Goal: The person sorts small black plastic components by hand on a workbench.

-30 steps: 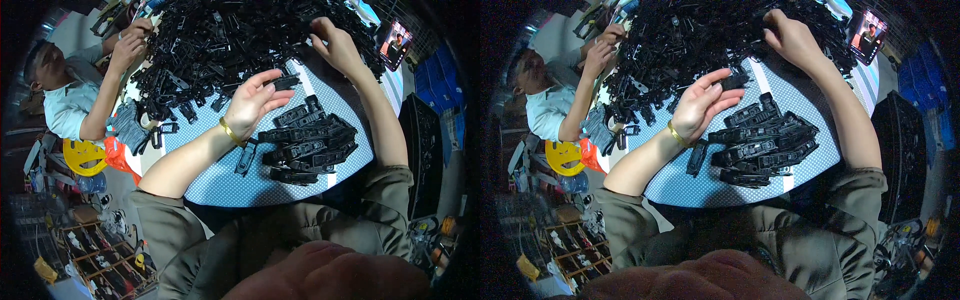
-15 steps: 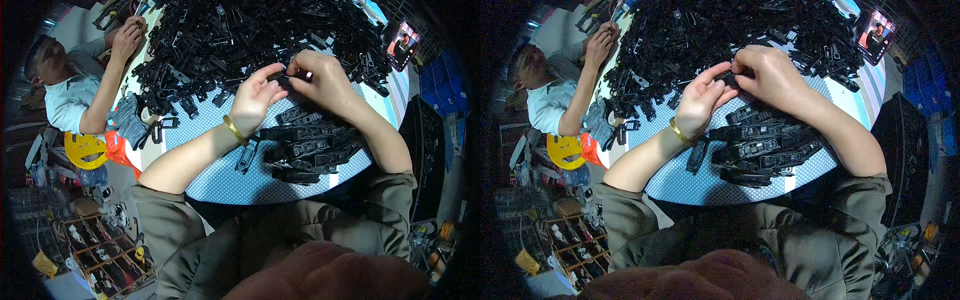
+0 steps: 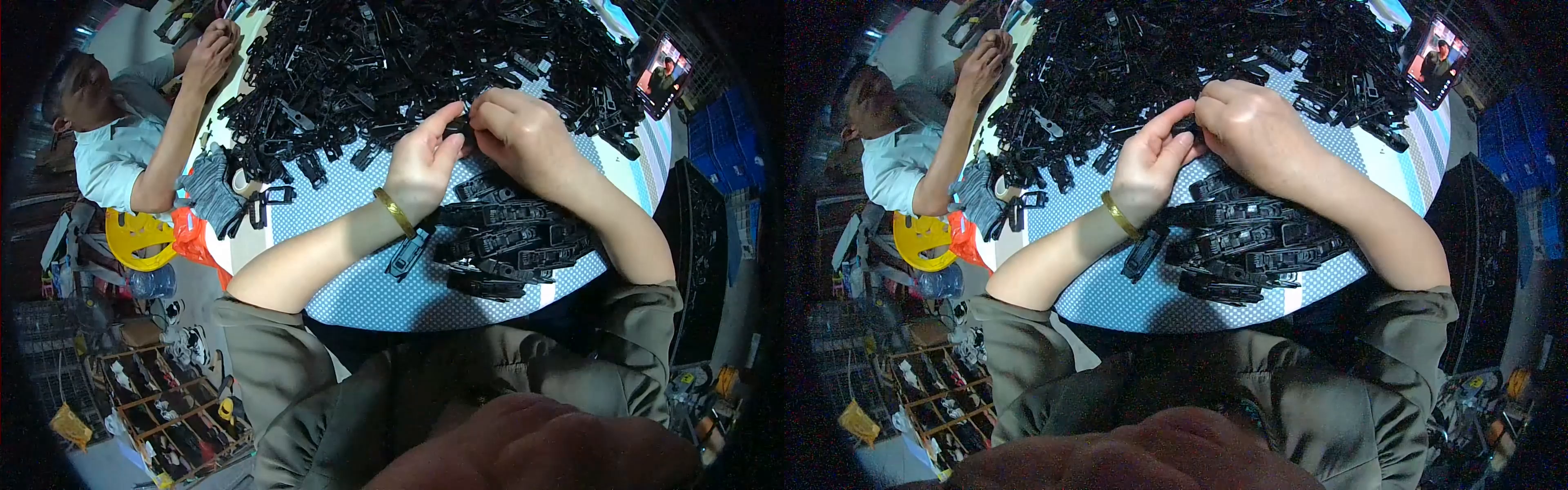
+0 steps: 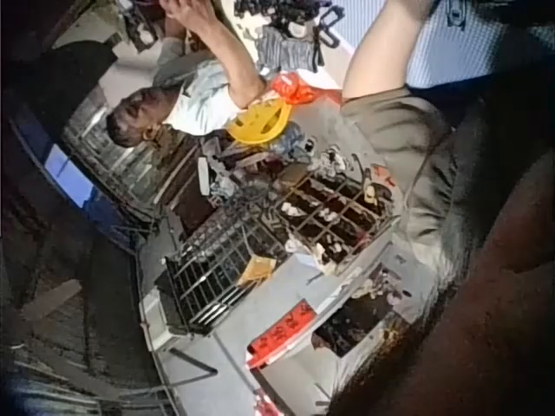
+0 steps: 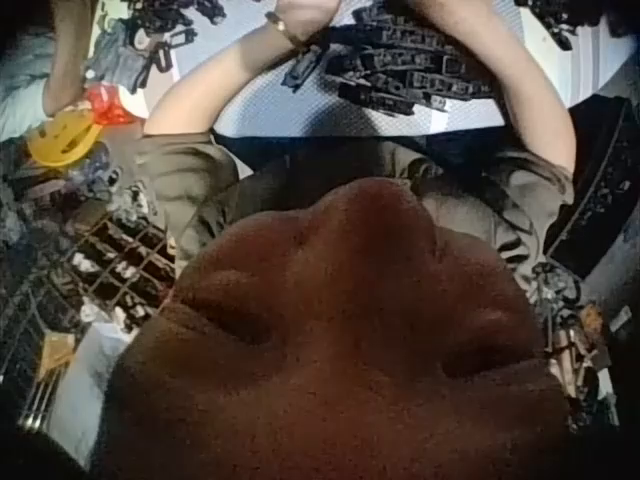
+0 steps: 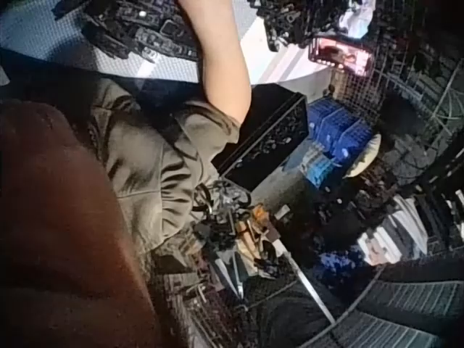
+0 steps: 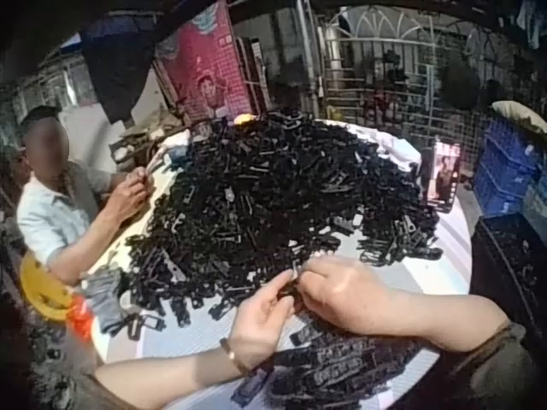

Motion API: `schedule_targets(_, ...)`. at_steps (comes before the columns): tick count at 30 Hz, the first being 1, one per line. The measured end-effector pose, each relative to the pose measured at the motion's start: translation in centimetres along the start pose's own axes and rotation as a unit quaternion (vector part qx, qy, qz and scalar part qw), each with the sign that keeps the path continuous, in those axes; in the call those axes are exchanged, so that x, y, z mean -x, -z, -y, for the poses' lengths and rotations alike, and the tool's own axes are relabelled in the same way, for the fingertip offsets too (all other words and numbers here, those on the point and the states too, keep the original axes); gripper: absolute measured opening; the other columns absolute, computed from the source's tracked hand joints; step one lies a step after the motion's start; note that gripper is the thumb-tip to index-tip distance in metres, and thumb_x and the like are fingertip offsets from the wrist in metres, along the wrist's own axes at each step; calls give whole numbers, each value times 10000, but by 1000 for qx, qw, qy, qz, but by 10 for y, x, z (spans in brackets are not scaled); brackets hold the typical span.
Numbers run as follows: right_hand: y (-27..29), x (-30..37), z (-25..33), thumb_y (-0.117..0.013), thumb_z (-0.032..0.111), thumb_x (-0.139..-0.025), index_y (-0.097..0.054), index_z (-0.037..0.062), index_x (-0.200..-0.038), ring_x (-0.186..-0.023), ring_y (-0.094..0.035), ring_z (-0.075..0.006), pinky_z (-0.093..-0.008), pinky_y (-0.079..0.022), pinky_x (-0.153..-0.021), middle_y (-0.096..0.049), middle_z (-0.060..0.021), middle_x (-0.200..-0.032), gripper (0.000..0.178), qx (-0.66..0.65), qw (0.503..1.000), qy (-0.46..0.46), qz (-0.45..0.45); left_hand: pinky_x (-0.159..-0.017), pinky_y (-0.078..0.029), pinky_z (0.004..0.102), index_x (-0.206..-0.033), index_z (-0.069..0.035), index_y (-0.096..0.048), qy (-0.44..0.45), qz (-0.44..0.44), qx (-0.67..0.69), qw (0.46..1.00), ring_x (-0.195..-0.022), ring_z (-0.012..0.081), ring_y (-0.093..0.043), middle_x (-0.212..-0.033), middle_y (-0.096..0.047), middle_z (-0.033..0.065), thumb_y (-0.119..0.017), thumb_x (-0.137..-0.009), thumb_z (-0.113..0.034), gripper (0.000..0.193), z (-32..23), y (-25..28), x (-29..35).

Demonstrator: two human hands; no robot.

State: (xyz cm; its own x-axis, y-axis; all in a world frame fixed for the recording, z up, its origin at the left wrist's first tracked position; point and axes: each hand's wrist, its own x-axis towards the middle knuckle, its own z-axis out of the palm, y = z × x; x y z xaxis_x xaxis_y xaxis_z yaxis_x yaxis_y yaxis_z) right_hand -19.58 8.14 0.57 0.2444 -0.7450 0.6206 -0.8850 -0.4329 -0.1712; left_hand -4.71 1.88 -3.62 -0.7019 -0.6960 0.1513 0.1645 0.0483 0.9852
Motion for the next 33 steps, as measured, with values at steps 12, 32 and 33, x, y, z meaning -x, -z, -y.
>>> schedule_targets(12,9,-4,3,-650,21,-570,-491,29,-702,-725,-553,-220,-295,-474,-571,-570,-70,-864,207,52,996,70,-30,-506,-394,188,-1224,23,-388,-34,3,-103,994,-550,26,-474,-677,-568,52,-506,-793,-35,450,-12,1,0)
schedule_targets(32,21,-5,-21,-659,203,-734,-551,20,-1092,-849,-567,-132,-250,-458,-693,-592,-68,-937,417,-280,932,-215,77,-698,-508,227,-1225,33,-342,-40,-44,-26,998,-772,122,-587,-978,-555,104,-466,-827,21,417,-29,6,-7)
schedule_targets(33,21,-6,-20,-659,218,-739,-552,24,-1098,-813,-569,-105,-229,-459,-644,-596,-57,-908,421,-328,896,-273,120,-705,-511,239,-1222,36,-343,-28,-45,-7,999,-779,128,-587,-977,-557,110,-458,-834,11,405,-29,7,-9)
